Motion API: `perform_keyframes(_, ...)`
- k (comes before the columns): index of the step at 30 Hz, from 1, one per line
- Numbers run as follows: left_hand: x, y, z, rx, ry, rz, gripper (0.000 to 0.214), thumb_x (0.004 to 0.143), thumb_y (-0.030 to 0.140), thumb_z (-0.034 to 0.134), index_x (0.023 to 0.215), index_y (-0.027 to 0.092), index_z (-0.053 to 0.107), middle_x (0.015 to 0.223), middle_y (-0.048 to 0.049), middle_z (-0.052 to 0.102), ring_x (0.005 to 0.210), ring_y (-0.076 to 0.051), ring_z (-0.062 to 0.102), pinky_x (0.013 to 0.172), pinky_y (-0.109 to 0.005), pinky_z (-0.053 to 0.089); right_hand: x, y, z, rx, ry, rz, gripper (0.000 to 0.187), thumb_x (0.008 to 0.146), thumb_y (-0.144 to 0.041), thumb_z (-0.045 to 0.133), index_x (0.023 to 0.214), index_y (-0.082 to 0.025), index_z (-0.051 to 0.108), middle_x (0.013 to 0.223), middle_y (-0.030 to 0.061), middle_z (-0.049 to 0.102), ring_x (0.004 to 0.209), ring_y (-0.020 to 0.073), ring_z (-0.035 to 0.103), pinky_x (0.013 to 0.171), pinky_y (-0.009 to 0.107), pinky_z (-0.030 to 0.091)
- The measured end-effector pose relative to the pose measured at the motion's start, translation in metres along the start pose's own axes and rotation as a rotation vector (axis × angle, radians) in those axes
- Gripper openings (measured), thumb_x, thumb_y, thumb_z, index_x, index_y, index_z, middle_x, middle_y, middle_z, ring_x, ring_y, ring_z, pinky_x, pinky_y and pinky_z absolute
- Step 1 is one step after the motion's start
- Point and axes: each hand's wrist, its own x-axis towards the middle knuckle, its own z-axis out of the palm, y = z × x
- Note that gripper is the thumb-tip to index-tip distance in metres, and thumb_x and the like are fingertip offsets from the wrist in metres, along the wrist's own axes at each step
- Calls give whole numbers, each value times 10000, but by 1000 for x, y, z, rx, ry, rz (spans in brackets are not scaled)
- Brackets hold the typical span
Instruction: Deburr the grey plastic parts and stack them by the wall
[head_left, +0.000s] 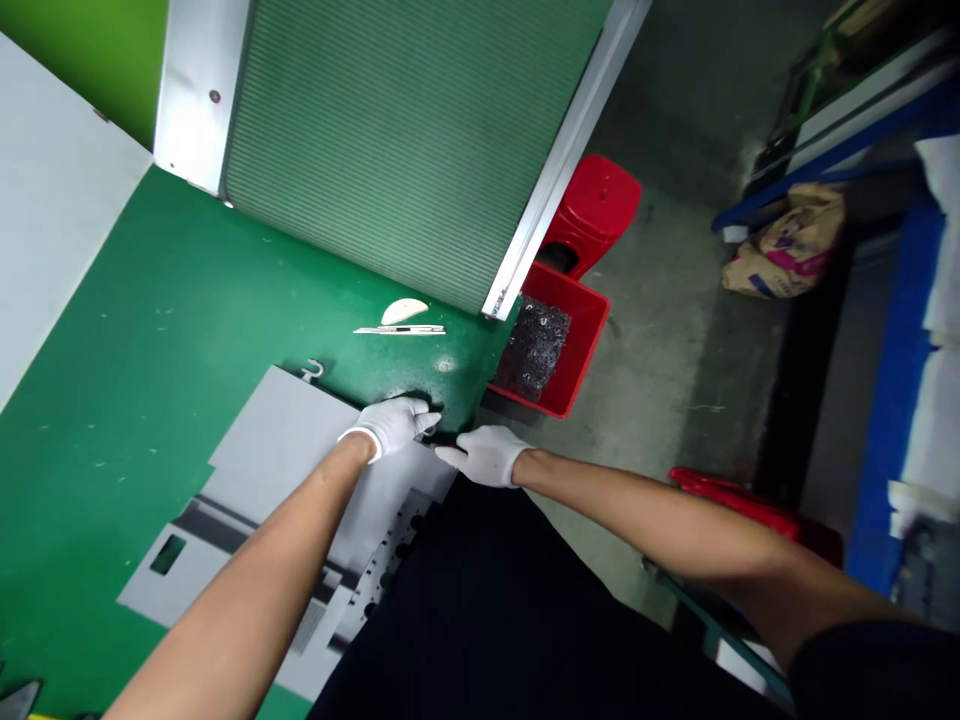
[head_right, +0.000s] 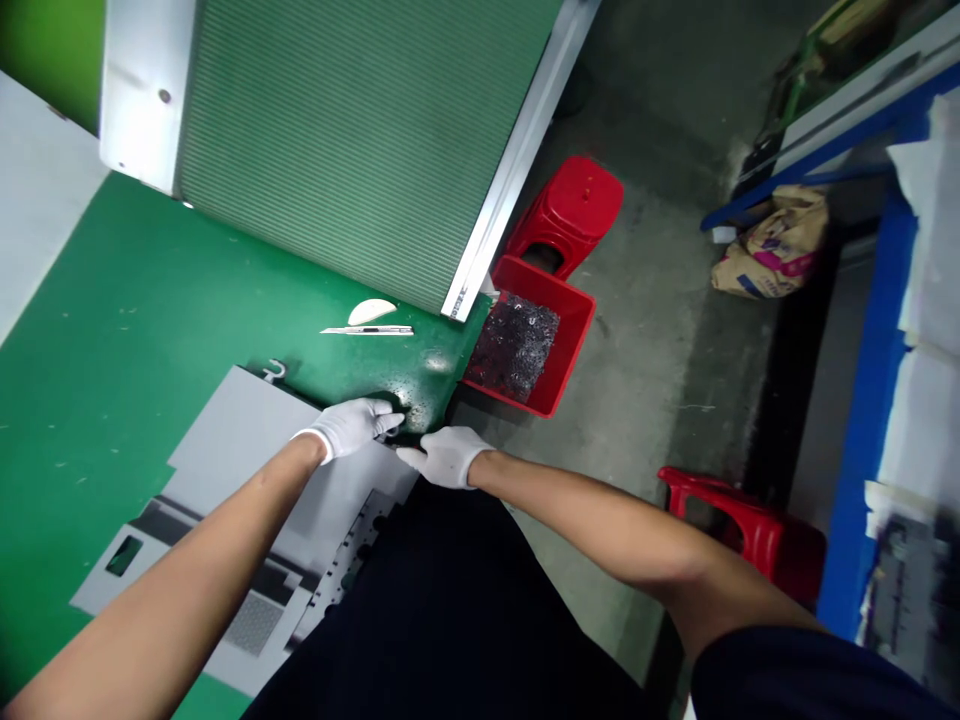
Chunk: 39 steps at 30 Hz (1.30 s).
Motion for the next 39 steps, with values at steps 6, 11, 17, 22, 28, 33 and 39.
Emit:
perform_keyframes(6,-4,4,-7,-26,-11,-20,453,898,624,466,718,214,535,659,27,580,618,-142,503,659,-270,390,0,-1,-1,-2,14,21,850,925,-771,84,1021,-214,718,1066,158,747,1005,317,704,804,380,492)
perform_keyframes(11,-6,6,-9,-15,-11,-23,474,885,647,463,701,212,510,646,24,572,602,-144,486,646,-279,378,3,2,-6,-19,-10,-15,849,909,-797,106,992,-222,725,1052,150,752,993,315,706,795,376,495)
perform_keyframes(17,-4,4,-8,-34,-11,-23,468,878,641,473,699,209,507,676,16,607,622,-146,514,653,-279,379,2,-4,-10,-34,2,5,864,914,-790,103,1005,-204,731,1031,165,753,978,325,711,785,383,506)
perform_keyframes(22,-3,3,-7,-9,6,-20,463,875,634,479,688,211,497,642,24,557,601,-142,477,638,-277,369,3,-9,-9,-63,22,10,897,910,-795,95,998,-184,746,992,185,756,945,333,718,788,399,513)
perform_keyframes(28,2,2,-5,-29,-10,-11,440,884,604,469,686,213,507,643,15,565,598,-147,467,637,-278,360,11,-4,-8,-112,16,-7,896,925,-772,106,1021,-160,753,983,202,754,939,341,718,785,402,516)
perform_keyframes(33,5,-4,-3,-67,-44,48,381,884,537,478,703,208,543,671,10,570,622,-146,464,640,-265,375,16,3,-15,-109,-35,-40,850,904,-800,185,1058,-183,749,1068,199,745,999,346,702,802,404,514)
perform_keyframes(39,7,-9,-4,-143,-82,92,377,862,534,497,713,196,576,714,2,599,670,-150,488,657,-246,408,16,5,-4,-52,-8,-18,849,909,-801,129,1017,-206,725,1035,158,752,968,327,711,766,380,505)
